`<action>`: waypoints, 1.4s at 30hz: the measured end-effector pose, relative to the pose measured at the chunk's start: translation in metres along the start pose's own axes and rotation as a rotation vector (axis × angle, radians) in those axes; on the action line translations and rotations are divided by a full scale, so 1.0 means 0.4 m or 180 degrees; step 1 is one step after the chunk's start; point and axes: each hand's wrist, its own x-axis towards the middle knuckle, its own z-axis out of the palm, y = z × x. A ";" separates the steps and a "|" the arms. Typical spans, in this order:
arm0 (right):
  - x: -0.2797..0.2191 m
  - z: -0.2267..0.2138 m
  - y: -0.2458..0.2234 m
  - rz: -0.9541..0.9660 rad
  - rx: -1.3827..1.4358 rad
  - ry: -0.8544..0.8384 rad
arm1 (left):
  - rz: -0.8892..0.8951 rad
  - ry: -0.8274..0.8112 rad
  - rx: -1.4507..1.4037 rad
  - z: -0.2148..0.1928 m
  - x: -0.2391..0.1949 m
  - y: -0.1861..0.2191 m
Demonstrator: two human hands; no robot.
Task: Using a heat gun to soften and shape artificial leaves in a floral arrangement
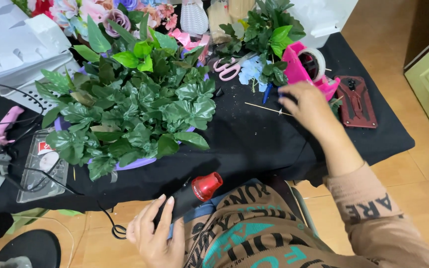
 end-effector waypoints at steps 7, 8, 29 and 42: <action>0.215 0.053 0.116 -0.0328 -0.1556 0.0288 | -0.0121 -0.0045 -0.0022 -0.006 -0.006 0.003; 0.239 0.092 0.159 -0.0371 -0.2065 0.0218 | -0.0123 -0.0031 -0.0003 -0.008 -0.005 0.002; 0.051 0.008 -0.138 -0.0075 0.0479 -0.0873 | -0.0074 -0.0230 -0.0241 -0.009 -0.004 -0.003; 0.048 0.121 -0.026 -0.1484 0.0217 -0.0792 | -0.0070 -0.0230 -0.0346 0.006 -0.003 0.002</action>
